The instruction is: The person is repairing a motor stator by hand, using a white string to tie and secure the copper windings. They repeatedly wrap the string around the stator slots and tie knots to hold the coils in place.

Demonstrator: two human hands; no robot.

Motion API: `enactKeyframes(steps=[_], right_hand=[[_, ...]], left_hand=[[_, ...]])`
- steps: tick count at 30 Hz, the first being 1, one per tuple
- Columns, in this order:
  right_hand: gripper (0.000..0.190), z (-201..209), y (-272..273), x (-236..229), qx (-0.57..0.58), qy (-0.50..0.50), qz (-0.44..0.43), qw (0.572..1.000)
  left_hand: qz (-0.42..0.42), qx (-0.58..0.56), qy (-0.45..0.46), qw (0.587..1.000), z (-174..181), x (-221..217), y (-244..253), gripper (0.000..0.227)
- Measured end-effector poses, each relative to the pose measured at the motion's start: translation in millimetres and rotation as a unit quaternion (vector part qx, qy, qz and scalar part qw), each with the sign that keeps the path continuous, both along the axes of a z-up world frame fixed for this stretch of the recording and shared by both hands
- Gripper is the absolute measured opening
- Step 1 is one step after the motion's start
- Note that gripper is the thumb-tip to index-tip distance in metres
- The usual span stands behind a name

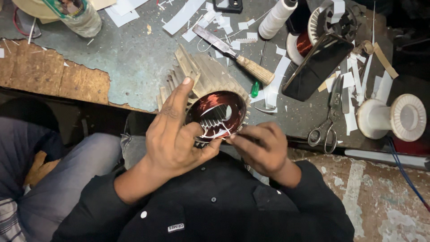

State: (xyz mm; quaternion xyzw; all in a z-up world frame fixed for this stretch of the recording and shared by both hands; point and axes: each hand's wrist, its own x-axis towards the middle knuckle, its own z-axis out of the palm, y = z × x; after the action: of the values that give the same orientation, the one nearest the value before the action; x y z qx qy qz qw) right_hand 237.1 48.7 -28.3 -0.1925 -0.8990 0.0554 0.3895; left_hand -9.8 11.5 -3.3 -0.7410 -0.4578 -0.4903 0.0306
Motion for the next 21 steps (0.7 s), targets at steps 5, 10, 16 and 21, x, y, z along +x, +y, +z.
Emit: enactKeyframes(steps=[5, 10, 16, 21], right_hand=[[0.027, -4, 3, -4, 0.156, 0.042, 0.076, 0.984], [0.028, -24, -7, -4, 0.184, -0.065, 0.081, 0.977], [0.024, -38, -11, -6, 0.217, -0.096, 0.013, 0.971], [0.023, -48, -5, 0, 0.252, -0.068, 0.007, 0.965]], left_hand=[[0.002, 0.001, -0.004, 1.0, 2, -1, 0, 0.047], [0.007, 0.006, -0.002, 1.0, 2, 0, 2, 0.048], [0.006, -0.003, -0.005, 1.0, 2, -1, 1, 0.047], [0.005, -0.002, -0.003, 1.0, 2, -1, 2, 0.047]])
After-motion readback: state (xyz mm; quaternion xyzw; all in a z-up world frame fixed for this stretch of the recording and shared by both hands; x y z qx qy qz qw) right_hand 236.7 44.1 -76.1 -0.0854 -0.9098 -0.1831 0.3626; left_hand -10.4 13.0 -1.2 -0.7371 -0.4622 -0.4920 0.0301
